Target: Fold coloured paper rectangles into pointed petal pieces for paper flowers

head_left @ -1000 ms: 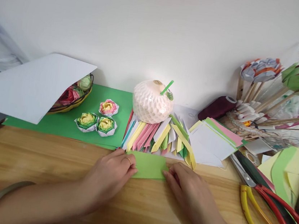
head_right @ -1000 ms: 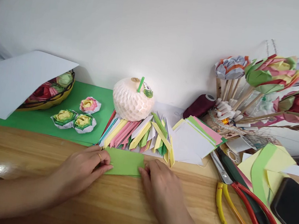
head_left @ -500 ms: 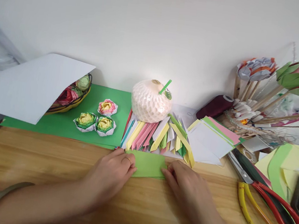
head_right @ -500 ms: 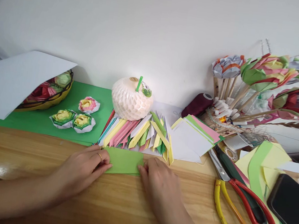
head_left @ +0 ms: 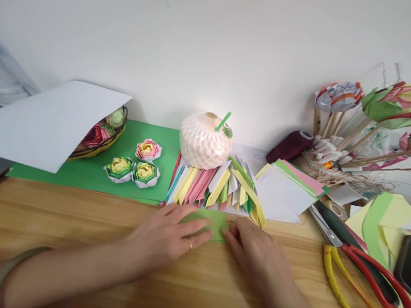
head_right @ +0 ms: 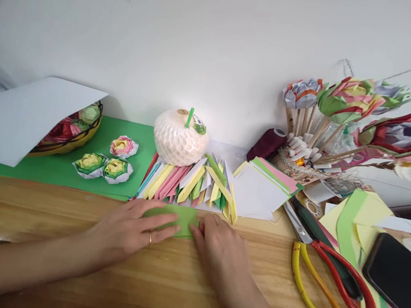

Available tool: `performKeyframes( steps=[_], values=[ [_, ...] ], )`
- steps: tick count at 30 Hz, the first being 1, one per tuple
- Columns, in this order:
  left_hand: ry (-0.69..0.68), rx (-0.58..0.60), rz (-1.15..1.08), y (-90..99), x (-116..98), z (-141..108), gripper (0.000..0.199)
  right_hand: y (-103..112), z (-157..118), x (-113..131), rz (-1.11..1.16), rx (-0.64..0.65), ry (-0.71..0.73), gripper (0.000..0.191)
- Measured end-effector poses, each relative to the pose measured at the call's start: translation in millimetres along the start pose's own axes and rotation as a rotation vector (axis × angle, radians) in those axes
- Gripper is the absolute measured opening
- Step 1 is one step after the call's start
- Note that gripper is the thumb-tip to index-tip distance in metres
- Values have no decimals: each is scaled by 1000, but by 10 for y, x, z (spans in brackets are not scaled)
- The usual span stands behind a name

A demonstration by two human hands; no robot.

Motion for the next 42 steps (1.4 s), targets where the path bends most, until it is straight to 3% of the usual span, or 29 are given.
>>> performKeyframes(
  steps=[5, 8, 12, 15, 18, 23, 29, 36, 42],
  values=[
    [-117, 5, -3, -52, -6, -27, 29, 19, -11, -71, -55, -28, -8, 24],
    [-130, -4, -9, -71, -9, -38, 29, 165, -45, -72, -91, -172, 36, 27],
    [-140, -12, 1, -76, -27, -32, 29, 327, -209, 233, -82, -334, 331, 29],
    [-142, -9, 19, -64, -42, -22, 29, 322, -365, 475, -256, -457, 360, 37],
    [-143, 7, 26, -55, -51, -22, 30, 235, -454, 593, -402, -474, 323, 39],
    [-145, 10, 26, -68, -48, -44, 31, 230, -445, 484, -584, -422, 241, 41],
    [-173, -11, 43, -78, -68, -50, 29, 316, -410, 398, -528, -387, 231, 44],
    [-180, 24, 103, -64, -120, -22, 33, 126, -499, 510, -480, -397, 305, 46],
    [-168, 86, 214, -44, -223, -109, 35, 110, -506, 515, -505, -389, 306, 46]
  ],
)
Point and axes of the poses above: each hand's wrist, its own z-axis towards the middle knuckle, its own y-axis out of the back of the hand, x = y × z, the point moved 5 cm from there along z, towards the middle knuckle, and after that the axes turned 11 degrees about -z, right-handed, at the moved point
